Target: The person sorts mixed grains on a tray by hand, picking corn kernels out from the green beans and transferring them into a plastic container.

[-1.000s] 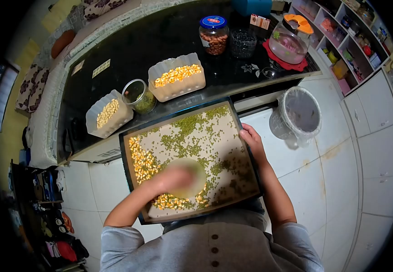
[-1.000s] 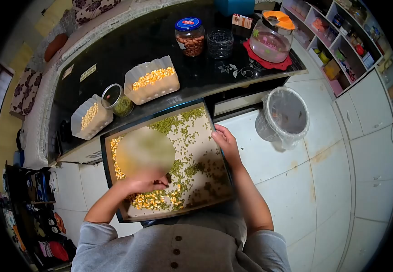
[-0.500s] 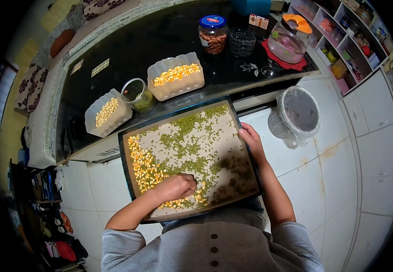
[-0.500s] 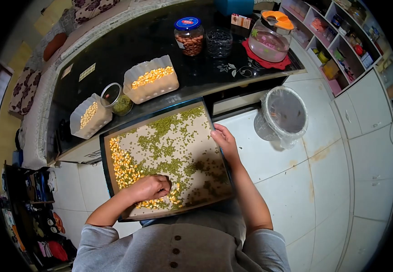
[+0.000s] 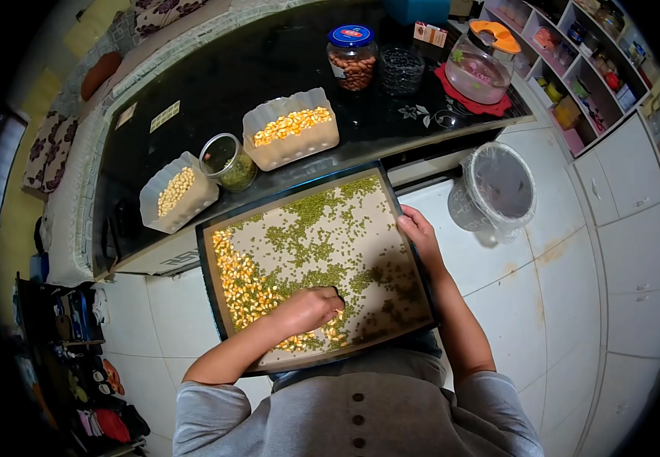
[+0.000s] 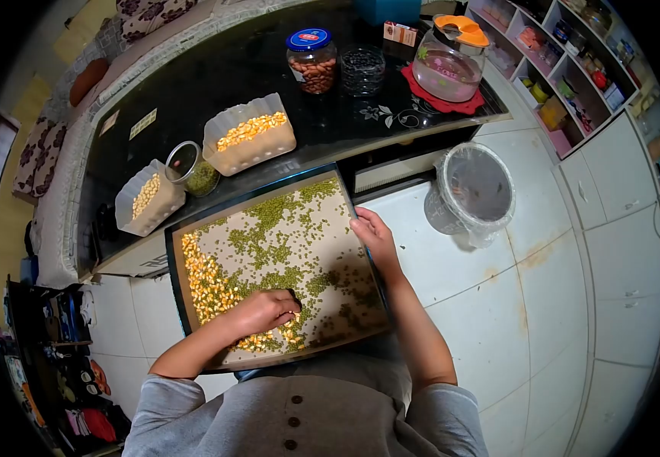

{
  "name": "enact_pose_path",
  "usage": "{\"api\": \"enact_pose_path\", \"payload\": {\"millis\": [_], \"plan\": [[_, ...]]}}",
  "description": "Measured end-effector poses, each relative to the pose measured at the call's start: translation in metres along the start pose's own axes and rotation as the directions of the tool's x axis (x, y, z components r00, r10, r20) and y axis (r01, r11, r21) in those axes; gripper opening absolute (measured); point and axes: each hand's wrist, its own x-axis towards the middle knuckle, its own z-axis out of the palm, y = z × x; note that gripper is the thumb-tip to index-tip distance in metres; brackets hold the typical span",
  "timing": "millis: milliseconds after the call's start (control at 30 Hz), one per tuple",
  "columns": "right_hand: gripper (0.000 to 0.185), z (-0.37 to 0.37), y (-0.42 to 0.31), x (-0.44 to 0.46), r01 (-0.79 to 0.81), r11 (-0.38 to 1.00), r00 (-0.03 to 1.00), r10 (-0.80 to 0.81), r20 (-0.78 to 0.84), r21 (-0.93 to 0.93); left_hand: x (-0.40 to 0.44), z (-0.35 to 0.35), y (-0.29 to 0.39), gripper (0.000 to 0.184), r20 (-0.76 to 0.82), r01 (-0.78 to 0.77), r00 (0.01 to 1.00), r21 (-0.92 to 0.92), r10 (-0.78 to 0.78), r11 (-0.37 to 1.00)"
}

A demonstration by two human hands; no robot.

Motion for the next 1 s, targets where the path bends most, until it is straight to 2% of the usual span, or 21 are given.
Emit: {"api": "enact_pose_path", "payload": {"millis": [233, 300, 367, 433, 467, 500, 600, 633, 667, 767, 900, 967, 1000], "plan": [[0.037, -0.001, 0.001, 0.001, -0.007, 1.0, 1.0, 0.007, 0.0, -0.006, 0.002, -0.003, 0.004, 0.007, 0.038, 0.037, 0.999, 0.036, -0.038, 0.999], [0.037, -0.002, 0.001, 0.001, -0.003, 1.0, 1.0, 0.003, 0.002, -0.014, 0.003, -0.019, 0.006, 0.007, 0.014, 0.049, 0.999, -0.098, -0.048, 0.994], [0.037, -0.001, 0.001, 0.002, 0.004, 1.0, 1.0, -0.004, 0.008, -0.02, 0.008, -0.044, 0.004, 0.007, -0.112, 0.079, 0.989, -0.148, -0.096, 0.986], [0.037, -0.001, -0.001, 0.002, 0.014, 0.999, 1.0, -0.013, 0.013, -0.052, 0.016, -0.076, -0.005, 0.004, -0.311, 0.069, 0.947, -0.061, -0.085, 0.996], [0.037, -0.001, 0.0, 0.002, 0.015, 0.998, 1.0, -0.014, 0.02, -0.053, 0.022, -0.099, -0.005, 0.003, -0.37, 0.125, 0.919, -0.048, -0.134, 0.991], [0.037, -0.002, 0.0, 0.003, 0.017, 0.998, 1.0, -0.015, 0.023, -0.058, 0.03, -0.12, -0.014, 0.004, -0.48, 0.056, 0.877, 0.062, -0.019, 0.997], [0.036, -0.004, 0.004, 0.005, 0.018, 0.998, 1.0, -0.017, 0.02, -0.06, 0.053, -0.179, -0.016, 0.002, -0.648, 0.156, 0.76, 0.116, -0.044, 0.981], [0.036, -0.004, 0.005, 0.005, 0.013, 0.998, 1.0, -0.013, 0.012, -0.054, 0.062, -0.192, -0.024, 0.003, -0.702, 0.145, 0.711, 0.094, -0.038, 0.985], [0.036, -0.004, 0.004, 0.004, 0.014, 0.998, 1.0, -0.014, 0.011, -0.054, 0.071, -0.203, -0.036, 0.007, -0.722, 0.183, 0.689, 0.1, -0.055, 0.978], [0.036, -0.002, 0.002, 0.003, 0.015, 0.999, 1.0, -0.014, 0.012, -0.039, 0.083, -0.22, -0.049, 0.012, -0.641, 0.324, 0.731, 0.025, -0.233, 0.946], [0.036, -0.002, 0.003, 0.003, 0.012, 1.0, 1.0, -0.012, 0.003, -0.008, 0.067, -0.211, -0.056, 0.012, -0.691, 0.332, 0.687, 0.025, -0.223, 0.943], [0.036, -0.003, 0.005, 0.003, 0.004, 1.0, 1.0, -0.004, 0.007, -0.002, 0.048, -0.198, -0.056, 0.009, -0.764, 0.284, 0.606, -0.052, -0.222, 0.957], [0.036, -0.003, 0.005, 0.004, -0.004, 1.0, 1.0, 0.004, 0.003, 0.005, 0.04, -0.187, -0.05, 0.005, -0.74, 0.257, 0.632, -0.079, -0.23, 0.963]]}}
